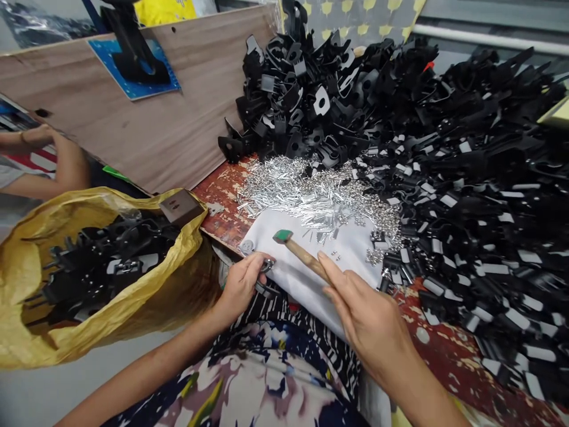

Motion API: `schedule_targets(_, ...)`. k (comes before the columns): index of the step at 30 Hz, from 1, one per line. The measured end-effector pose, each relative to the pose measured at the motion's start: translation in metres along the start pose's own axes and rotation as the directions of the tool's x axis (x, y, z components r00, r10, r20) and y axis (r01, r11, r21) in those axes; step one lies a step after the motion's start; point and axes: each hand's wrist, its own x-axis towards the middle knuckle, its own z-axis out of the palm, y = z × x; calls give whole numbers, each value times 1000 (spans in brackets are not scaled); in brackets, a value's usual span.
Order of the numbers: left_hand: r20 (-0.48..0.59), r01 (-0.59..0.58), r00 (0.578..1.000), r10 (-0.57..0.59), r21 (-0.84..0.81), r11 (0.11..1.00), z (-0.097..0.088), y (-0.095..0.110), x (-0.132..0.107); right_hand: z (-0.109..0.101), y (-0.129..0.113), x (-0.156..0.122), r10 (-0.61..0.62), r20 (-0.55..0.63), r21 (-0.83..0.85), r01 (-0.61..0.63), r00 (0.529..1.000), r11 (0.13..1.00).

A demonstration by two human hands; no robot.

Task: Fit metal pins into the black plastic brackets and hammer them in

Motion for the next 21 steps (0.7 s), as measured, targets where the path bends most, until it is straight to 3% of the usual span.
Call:
schedule_targets(2,-15,-11,1000,11,5,1000,-1,0,0,4,-8,-7,-12,-40,35,13,999,999)
schedule_targets(6,-51,-19,999,19,11,1000,0,0,-1,20,-17,-7,-30,59,-34,32,998,999)
schedule_targets(11,-40,-5,999,4,-27,1000,1,-1,1,20,-17,-12,2,-42,46,0,999,999)
schedule_targets(15,-46,-8,999,7,-17,1000,1,-2,1,31,-15,-16,43,124,8,-45,991,999)
schedule_targets(18,-33,-17,999,16,-40,999,0,-1,-2,41,-11,-8,93,171,64,-105,981,992)
schedule_targets(21,-12,46,999,-49,-152,987,-6,3,-7,42,-7,11,107,95,52,-112,990,992)
